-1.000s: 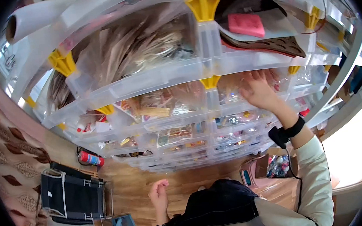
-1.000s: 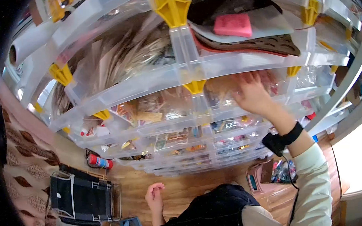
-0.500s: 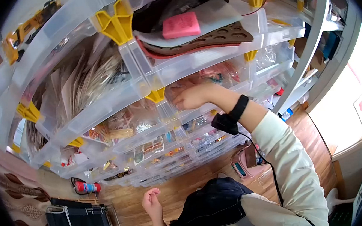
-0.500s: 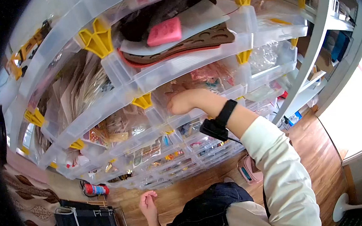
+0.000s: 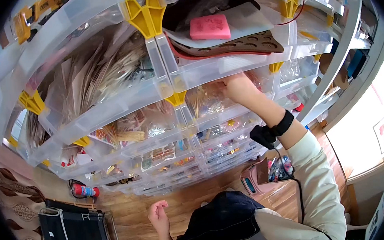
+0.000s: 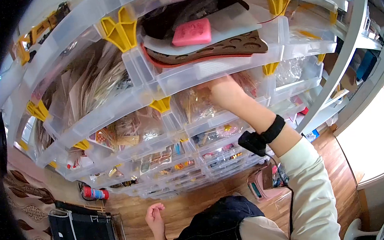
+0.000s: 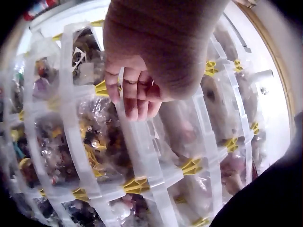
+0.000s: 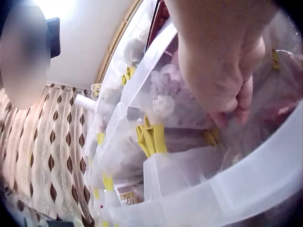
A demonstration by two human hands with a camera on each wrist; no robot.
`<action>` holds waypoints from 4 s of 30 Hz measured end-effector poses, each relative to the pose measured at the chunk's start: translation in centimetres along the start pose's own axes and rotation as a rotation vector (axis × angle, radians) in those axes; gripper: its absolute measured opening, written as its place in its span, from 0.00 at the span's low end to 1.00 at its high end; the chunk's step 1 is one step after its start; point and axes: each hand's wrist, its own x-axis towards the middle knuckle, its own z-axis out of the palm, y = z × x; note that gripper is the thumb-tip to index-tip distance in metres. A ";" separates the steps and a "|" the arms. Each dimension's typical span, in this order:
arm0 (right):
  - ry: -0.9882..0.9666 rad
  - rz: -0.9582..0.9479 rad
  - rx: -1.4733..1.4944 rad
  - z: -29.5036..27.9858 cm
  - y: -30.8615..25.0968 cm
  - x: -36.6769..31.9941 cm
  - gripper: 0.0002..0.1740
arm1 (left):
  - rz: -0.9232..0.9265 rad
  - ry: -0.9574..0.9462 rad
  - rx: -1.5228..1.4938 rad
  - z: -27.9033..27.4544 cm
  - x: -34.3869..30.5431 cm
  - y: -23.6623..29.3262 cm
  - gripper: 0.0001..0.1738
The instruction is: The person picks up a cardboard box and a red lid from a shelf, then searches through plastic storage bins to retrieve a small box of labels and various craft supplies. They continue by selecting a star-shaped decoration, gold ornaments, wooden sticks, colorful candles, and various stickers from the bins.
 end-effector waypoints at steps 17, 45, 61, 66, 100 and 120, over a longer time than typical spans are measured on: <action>-0.243 0.236 -0.712 2.6 7.4 0.4 0.25 | -0.067 0.053 0.010 -1.8 -1.2 -0.9 0.10; 0.184 0.025 0.502 7.9 -17.1 -1.6 0.48 | 0.769 -0.082 0.275 1.8 16.5 17.2 0.18; 0.011 -0.005 -0.078 10.4 -20.2 1.0 0.14 | 0.099 -0.275 -0.335 4.5 23.2 14.7 0.28; 0.467 -0.126 0.126 8.0 -21.0 0.0 0.23 | 0.096 -0.473 -0.179 4.7 23.1 15.0 0.27; 0.171 0.206 0.307 -7.6 -16.8 -11.3 0.18 | 0.554 -0.338 0.626 5.3 20.4 15.9 0.16; 0.409 0.856 0.920 -5.7 -4.9 -11.1 0.06 | 0.557 -0.289 0.588 5.2 19.7 16.9 0.16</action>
